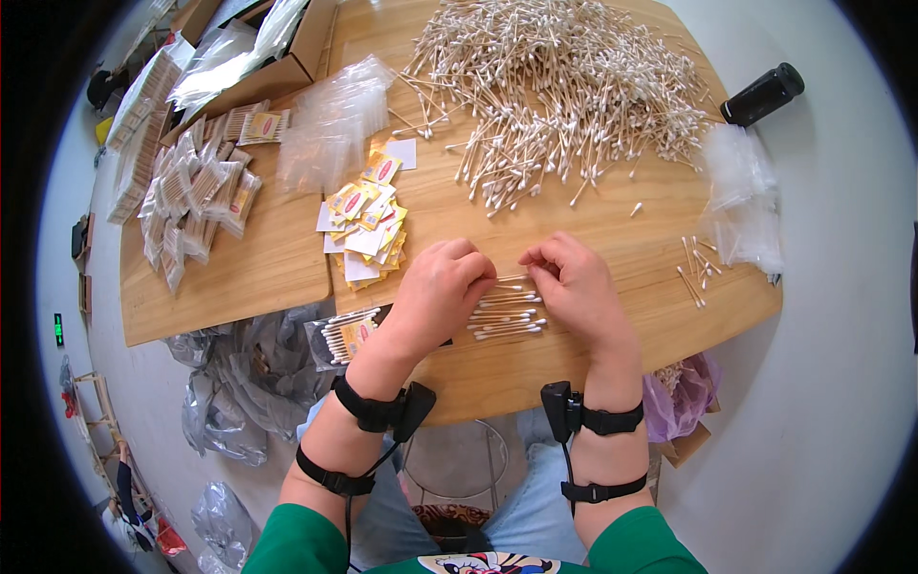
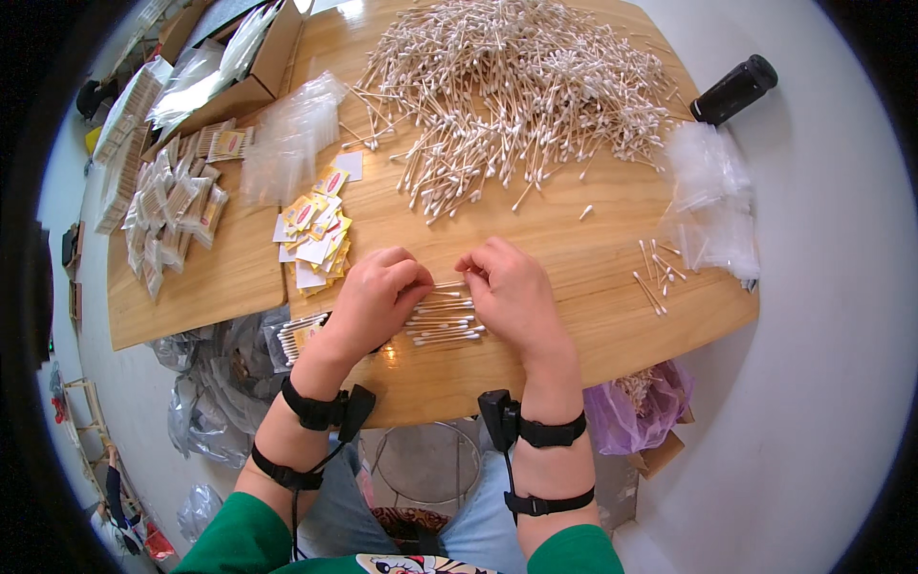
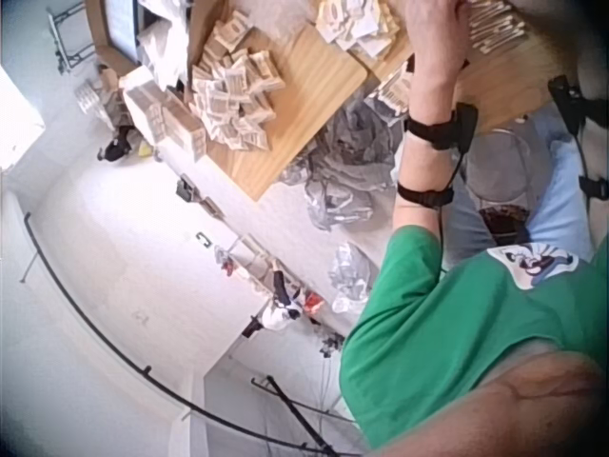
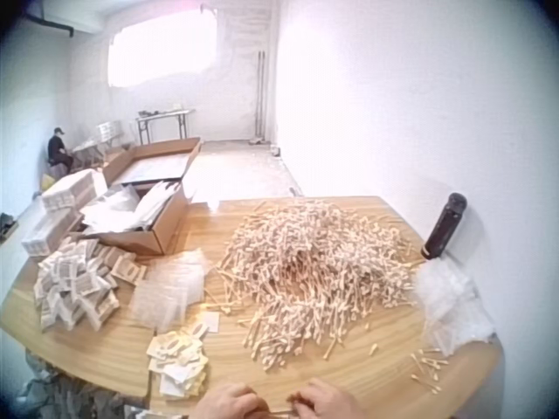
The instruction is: Manually organizing, counting, and arranging wooden cotton swabs into rows to insert them into clear plastic card packaging.
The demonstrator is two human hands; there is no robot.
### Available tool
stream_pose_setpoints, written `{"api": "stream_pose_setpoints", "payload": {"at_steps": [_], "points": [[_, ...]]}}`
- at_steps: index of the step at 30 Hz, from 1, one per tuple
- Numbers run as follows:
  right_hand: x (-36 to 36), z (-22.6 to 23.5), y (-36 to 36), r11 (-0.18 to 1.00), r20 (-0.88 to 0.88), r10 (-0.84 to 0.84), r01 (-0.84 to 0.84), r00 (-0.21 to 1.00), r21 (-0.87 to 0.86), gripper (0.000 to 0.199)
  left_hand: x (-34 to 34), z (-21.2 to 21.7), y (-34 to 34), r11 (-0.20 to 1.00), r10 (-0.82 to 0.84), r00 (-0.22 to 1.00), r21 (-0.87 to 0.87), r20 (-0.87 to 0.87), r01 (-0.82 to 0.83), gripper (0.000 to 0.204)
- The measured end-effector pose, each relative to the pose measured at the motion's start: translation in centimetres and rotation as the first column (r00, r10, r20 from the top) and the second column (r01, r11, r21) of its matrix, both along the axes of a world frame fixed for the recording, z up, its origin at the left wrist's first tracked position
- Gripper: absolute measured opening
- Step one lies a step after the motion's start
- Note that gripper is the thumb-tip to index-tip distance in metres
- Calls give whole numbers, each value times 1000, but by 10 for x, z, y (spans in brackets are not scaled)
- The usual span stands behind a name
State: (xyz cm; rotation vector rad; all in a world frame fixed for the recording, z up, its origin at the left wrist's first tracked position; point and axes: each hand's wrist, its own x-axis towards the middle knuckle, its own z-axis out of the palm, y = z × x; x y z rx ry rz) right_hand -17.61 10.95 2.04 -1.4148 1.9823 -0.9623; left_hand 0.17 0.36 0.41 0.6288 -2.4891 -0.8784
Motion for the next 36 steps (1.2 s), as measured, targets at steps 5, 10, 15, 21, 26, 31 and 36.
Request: {"api": "stream_pose_setpoints", "payload": {"at_steps": [5,10,15,21,26,31,36], "points": [[0,-5,1,996,-31,-39,37,999,-78,9,0,0,1,1000,-8,1000,8,0,8,8],[2,-5,0,996,-25,-53,51,998,-77,10,-3,-2,0,999,41,998,-15,-45,-42,9],[3,-8,1,996,-8,-53,52,999,-77,12,-2,-1,0,997,47,999,63,7,-47,8],[19,-16,8,942,346,-231,298,909,-154,20,6,-3,12,996,23,999,82,-49,-19,13],[38,-24,24,912,424,-129,276,896,-305,42,12,-7,41,699,432,850,708,-301,-104,40],[62,-17,23,939,488,-43,202,872,-279,54,-1,-11,61,596,490,777,802,-394,31,47],[73,-19,21,942,499,-11,177,866,-286,58,1,-14,62,594,503,758,803,-414,44,48]]}}
